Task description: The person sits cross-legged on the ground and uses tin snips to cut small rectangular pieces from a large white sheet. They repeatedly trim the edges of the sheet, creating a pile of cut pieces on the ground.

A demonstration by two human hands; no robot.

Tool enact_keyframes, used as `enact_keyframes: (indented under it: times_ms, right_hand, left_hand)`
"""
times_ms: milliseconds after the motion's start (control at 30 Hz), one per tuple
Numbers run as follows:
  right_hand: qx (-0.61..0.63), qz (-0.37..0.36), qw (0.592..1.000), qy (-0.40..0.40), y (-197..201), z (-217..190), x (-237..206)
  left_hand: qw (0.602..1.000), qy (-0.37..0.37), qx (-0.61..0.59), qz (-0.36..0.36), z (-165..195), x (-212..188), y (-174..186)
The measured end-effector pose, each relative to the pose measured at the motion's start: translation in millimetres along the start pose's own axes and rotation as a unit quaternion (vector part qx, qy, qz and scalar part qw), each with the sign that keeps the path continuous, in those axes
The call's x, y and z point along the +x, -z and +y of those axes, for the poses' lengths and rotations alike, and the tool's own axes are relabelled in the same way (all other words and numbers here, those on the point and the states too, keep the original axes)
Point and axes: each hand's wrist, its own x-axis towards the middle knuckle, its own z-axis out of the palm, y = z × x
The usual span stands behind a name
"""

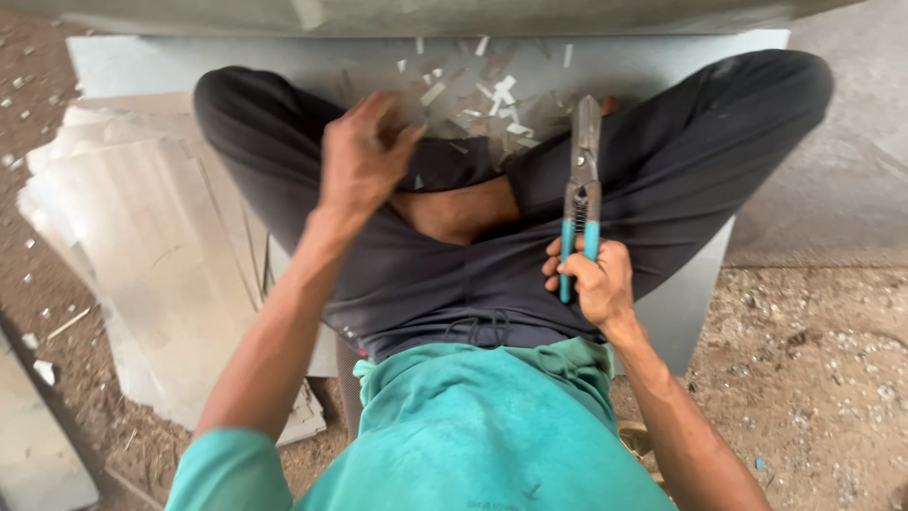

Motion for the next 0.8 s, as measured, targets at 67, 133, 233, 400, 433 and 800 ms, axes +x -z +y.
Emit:
enact_keyframes:
  times_ms: [67,133,233,400,433,800]
  right_hand:
    - [-0.013,0.007,1.0,-0.006,1,-1,1]
    - [-0.013,0.0,1.0,-0.004,0,-2,2]
    - [-0.008,-0.013,1.0,0.009,0,-3,5]
    - [-0.012,-0.004,1.0,-0.004,1,-4,4]
    - [-0.012,-0.006,1.0,0.0,1,-3,3]
    - [-0.019,-0.008,1.0,0.005,0,-5,5]
  left_hand:
    - [0.991,0.056,0.105,-0.062,-7,-6,6]
    - [0.969,0.035,0.211,-0.12,-14,-14,6]
    - [0.967,-0.049,0.238,-0.07,-21,-23,-1]
    - [0.966,-0.018,0.23,-0.112,-21,-20,-4]
    - [0.965,-0.019,0.232,-0.122,-19,-18,-3]
    - [0.998,-0.059,-0.019,-0.03,24,-5,-26]
